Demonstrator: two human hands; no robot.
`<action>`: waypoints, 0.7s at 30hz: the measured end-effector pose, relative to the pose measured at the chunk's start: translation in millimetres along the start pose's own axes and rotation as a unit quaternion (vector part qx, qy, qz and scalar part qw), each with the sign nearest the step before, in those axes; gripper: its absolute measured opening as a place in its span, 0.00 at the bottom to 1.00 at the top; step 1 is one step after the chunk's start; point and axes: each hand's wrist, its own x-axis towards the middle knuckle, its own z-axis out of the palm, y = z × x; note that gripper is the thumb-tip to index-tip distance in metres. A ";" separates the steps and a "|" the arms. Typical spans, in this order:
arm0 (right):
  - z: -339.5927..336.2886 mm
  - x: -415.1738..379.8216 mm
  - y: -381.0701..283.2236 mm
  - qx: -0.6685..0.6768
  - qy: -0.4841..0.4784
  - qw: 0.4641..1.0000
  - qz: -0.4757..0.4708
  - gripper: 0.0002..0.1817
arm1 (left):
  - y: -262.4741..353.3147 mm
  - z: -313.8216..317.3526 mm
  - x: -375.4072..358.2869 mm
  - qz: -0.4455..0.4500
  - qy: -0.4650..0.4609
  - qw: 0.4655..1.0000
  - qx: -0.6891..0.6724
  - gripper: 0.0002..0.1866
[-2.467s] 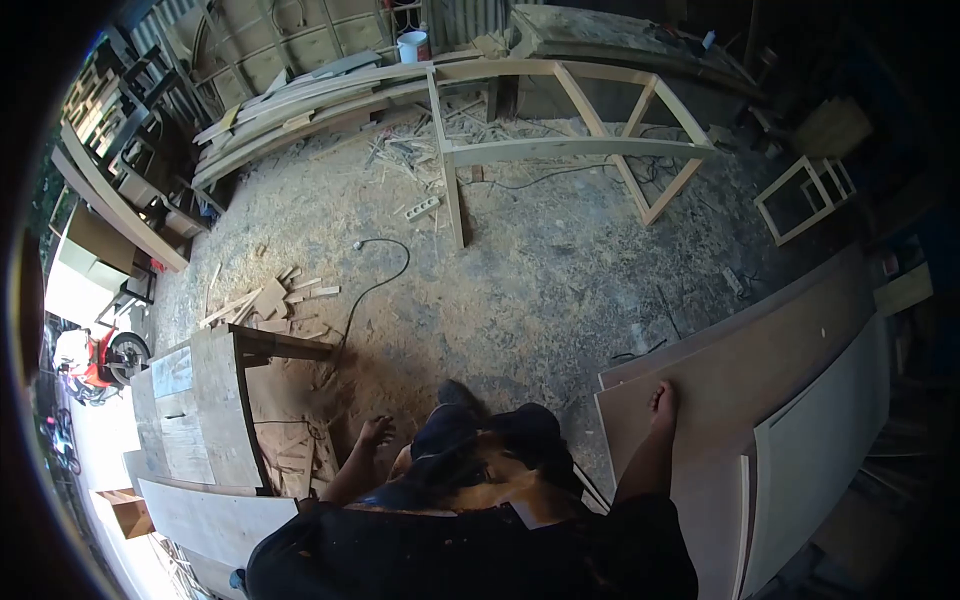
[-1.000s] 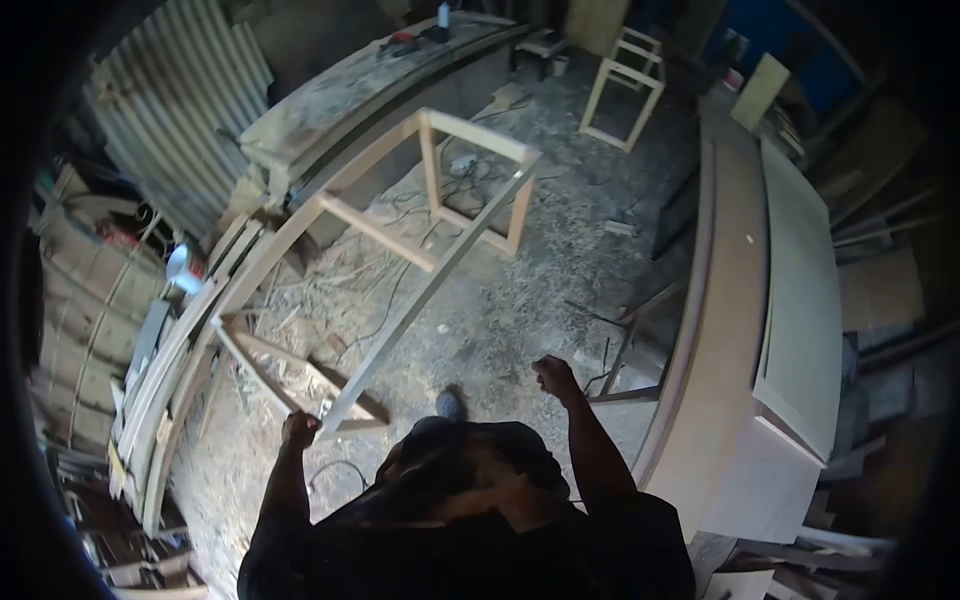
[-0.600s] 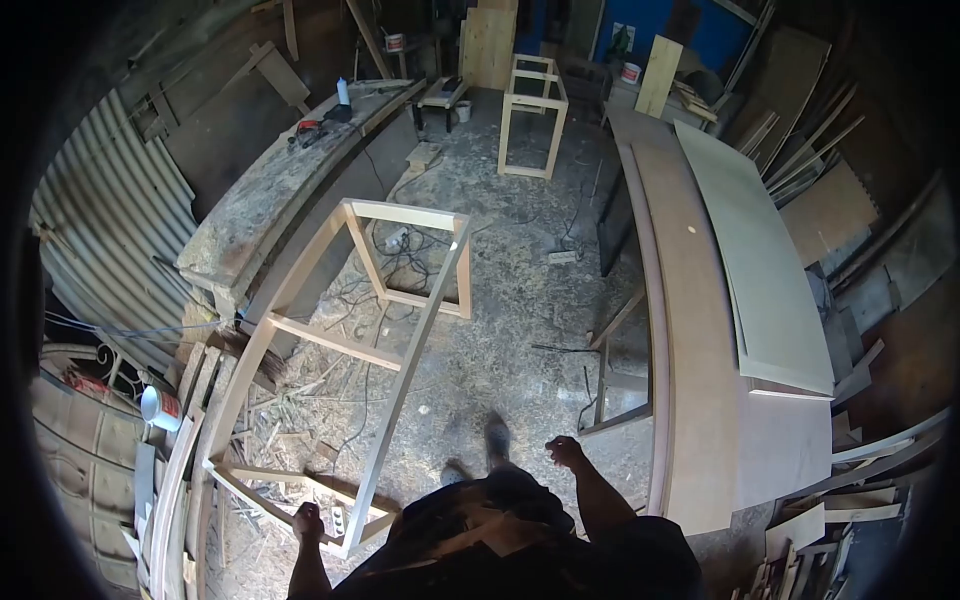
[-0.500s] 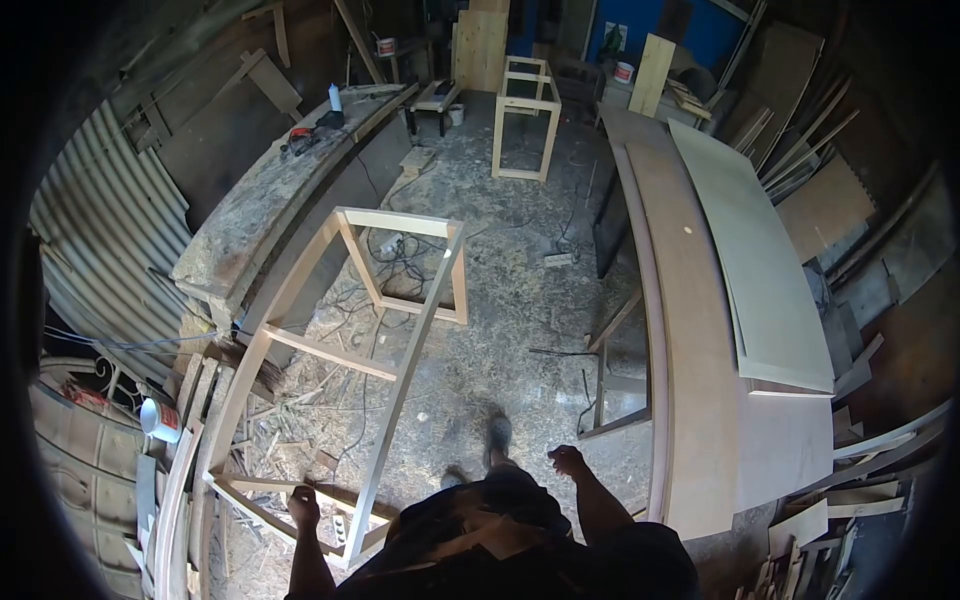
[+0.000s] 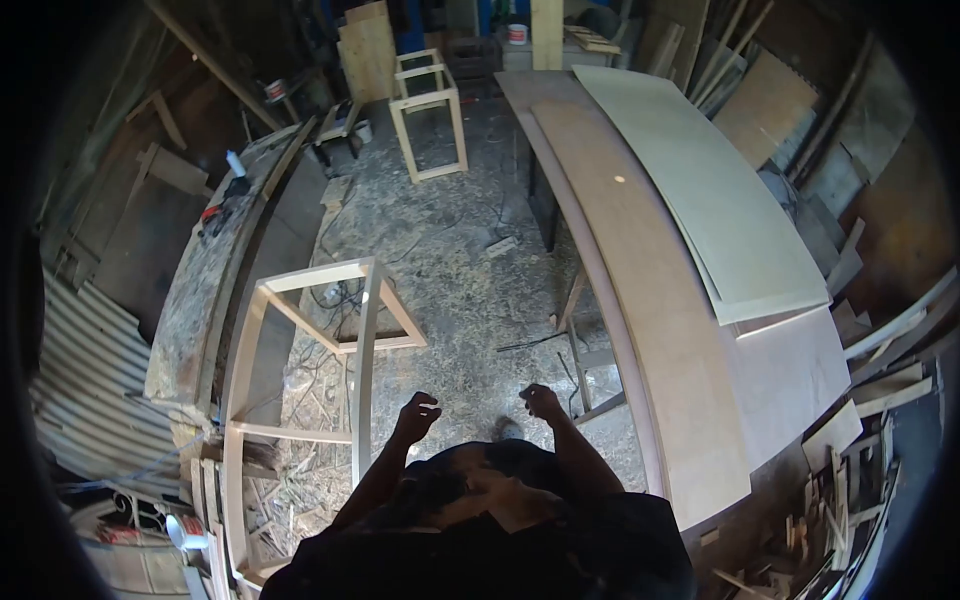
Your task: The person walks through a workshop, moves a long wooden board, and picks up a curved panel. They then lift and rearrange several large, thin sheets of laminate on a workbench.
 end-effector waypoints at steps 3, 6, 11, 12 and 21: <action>-28.9 10.1 -33.3 0.060 0.056 0.997 -0.014 0.10 | -50.0 14.0 49.6 0.112 -0.064 0.990 0.065 0.08; -53.5 9.2 -47.6 0.102 0.055 0.993 -0.029 0.09 | -91.0 14.1 75.6 0.091 -0.084 0.974 0.191 0.07; -67.5 41.7 -52.3 0.151 0.055 0.987 -0.026 0.10 | -132.9 -1.1 116.5 -0.111 -0.142 0.982 0.058 0.13; -66.4 51.5 -55.3 0.168 0.056 0.984 -0.018 0.11 | -130.0 -4.7 127.2 -0.211 -0.121 0.970 0.006 0.15; -20.1 228.7 -114.3 0.116 -0.008 0.993 0.014 0.09 | -100.9 -62.8 299.6 -0.294 -0.085 0.936 -0.177 0.10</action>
